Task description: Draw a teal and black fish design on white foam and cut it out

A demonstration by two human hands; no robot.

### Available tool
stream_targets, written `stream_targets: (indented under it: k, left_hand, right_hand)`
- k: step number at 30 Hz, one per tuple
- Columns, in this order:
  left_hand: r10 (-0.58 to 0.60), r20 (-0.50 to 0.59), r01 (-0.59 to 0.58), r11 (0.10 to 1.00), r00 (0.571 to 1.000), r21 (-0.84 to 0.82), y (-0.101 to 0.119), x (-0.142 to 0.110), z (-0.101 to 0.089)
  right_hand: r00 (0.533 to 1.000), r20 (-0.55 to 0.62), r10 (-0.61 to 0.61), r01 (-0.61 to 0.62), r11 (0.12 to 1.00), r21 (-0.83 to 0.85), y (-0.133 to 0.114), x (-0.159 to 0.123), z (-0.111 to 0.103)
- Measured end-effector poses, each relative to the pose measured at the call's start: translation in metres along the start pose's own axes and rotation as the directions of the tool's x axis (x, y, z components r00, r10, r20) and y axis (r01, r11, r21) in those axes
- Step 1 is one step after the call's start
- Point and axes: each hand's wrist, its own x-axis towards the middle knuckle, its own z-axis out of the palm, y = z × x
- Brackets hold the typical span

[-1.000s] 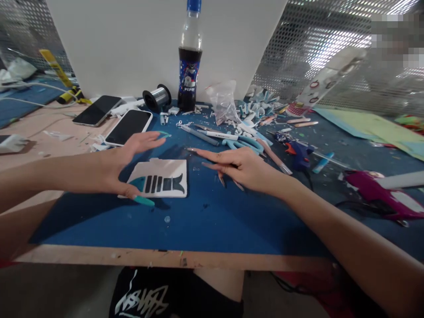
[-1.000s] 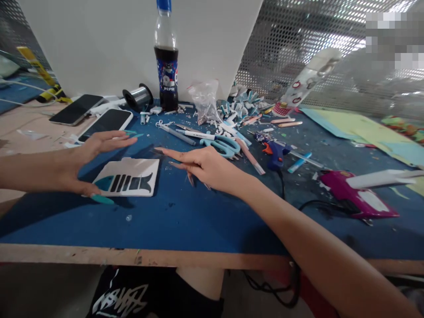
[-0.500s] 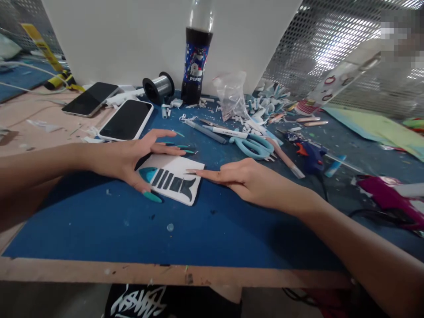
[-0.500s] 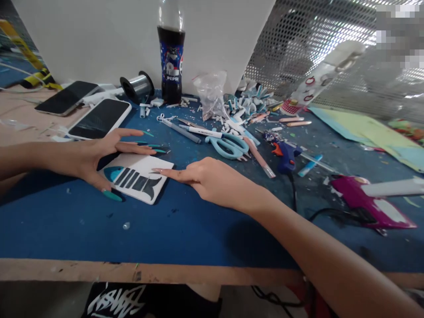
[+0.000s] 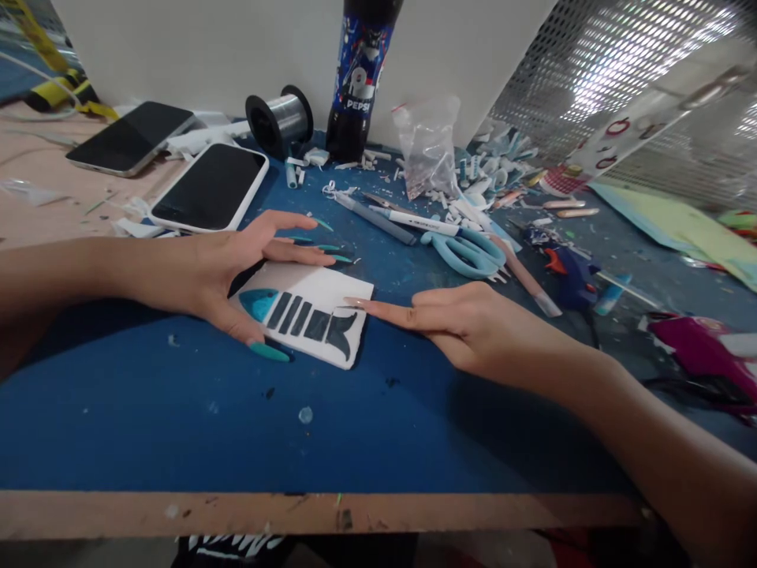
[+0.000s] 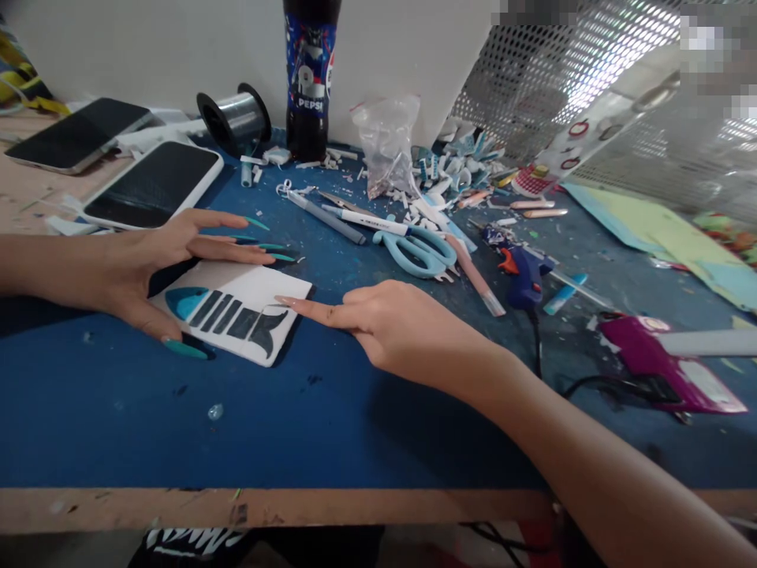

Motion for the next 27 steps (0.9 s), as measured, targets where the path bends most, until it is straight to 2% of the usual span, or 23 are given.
stream_targets:
  k: [3,9,13,22,27]
  left_hand:
    - [0.016,0.104,-0.022,0.998,0.994,0.051,-0.0026,0.0013,-0.0029]
    - [0.001,0.106,-0.006,0.999,0.994,0.052,-0.0035,0.0028,-0.0065]
    - [-0.016,0.13,0.008,0.998,0.991,0.058,-0.0015,0.0028,-0.0068]
    - [-0.067,0.089,0.062,0.996,0.994,0.065,-0.0012,0.0024,-0.0042]
    - [0.01,0.027,-0.01,1.0,1.0,0.017,-0.0012,0.0028,-0.0007]
  right_hand:
    - [1.0,0.013,0.006,-0.005,0.999,-0.042,-0.0013,-0.0001,-0.0008]
    - [0.998,0.053,0.019,-0.019,1.0,-0.004,-0.0003,0.0003,-0.0027]
    - [0.999,0.035,0.019,-0.017,0.999,-0.04,0.0022,0.0007,-0.0012]
    - [0.999,0.02,-0.025,0.027,0.989,-0.144,-0.0013,0.0017,0.0016]
    - [0.999,0.041,-0.009,0.014,0.994,-0.109,-0.0014,0.0036,0.0012]
